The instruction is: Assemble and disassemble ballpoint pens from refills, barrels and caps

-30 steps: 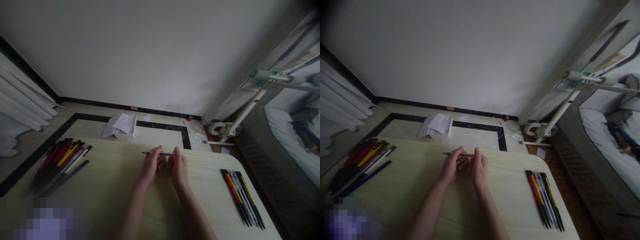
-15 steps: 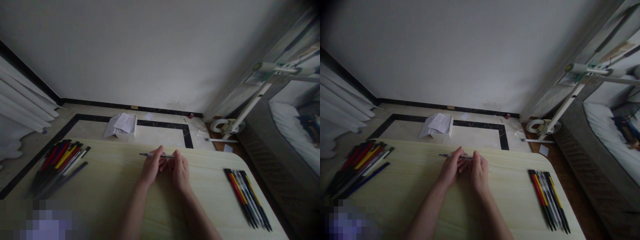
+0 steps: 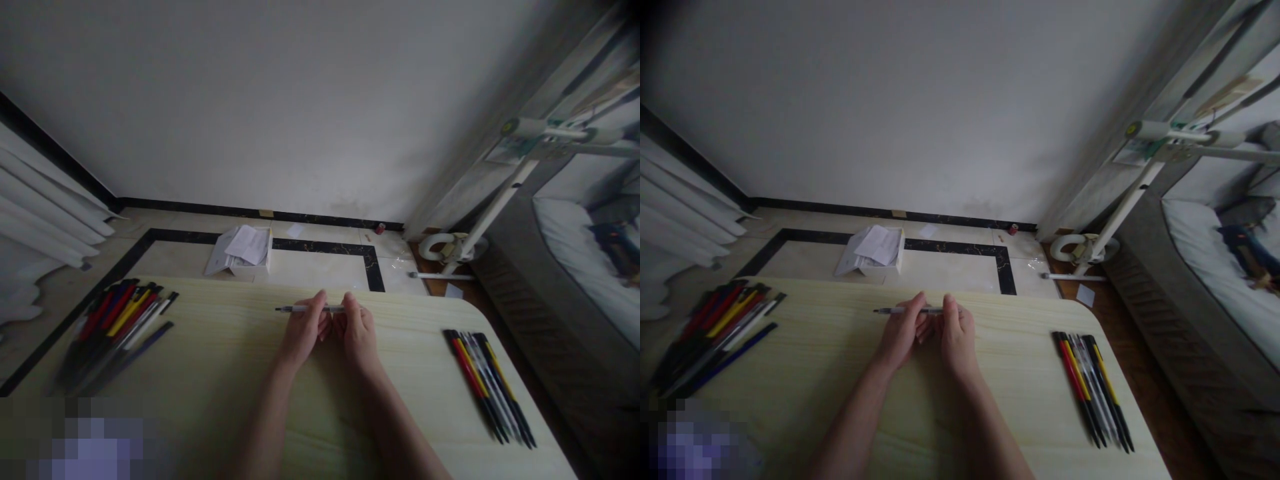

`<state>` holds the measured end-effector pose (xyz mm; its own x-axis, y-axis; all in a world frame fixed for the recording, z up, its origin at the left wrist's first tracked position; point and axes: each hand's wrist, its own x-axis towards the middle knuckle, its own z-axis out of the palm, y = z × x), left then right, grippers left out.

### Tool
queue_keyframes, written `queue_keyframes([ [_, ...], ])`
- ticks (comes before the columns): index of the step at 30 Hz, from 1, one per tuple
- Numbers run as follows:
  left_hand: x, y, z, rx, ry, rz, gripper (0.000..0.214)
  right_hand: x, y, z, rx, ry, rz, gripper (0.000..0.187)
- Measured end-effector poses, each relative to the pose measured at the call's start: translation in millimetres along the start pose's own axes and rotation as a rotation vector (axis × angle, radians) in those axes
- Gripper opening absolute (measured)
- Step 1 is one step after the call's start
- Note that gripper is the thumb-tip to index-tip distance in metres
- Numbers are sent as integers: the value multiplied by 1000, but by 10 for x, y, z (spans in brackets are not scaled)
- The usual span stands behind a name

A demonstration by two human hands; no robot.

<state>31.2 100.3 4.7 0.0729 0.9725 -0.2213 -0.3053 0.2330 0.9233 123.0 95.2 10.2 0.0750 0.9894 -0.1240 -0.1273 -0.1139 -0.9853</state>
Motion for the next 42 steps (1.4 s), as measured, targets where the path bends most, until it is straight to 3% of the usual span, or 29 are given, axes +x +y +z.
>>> queue_keyframes([
  [12,32,-22,10,-84,64,-51,45,12,27,-13,83,-85,1,43],
  [26,16,25,4,-155,67,-97,46,13,65,-40,3,-111,-41,42],
  [34,22,52,-9,-250,37,-279,49,-22,70,-32,-81,-84,-94,38],
  [42,31,59,-130,-326,-96,-497,49,-81,45,-50,-304,-115,-280,34],
])
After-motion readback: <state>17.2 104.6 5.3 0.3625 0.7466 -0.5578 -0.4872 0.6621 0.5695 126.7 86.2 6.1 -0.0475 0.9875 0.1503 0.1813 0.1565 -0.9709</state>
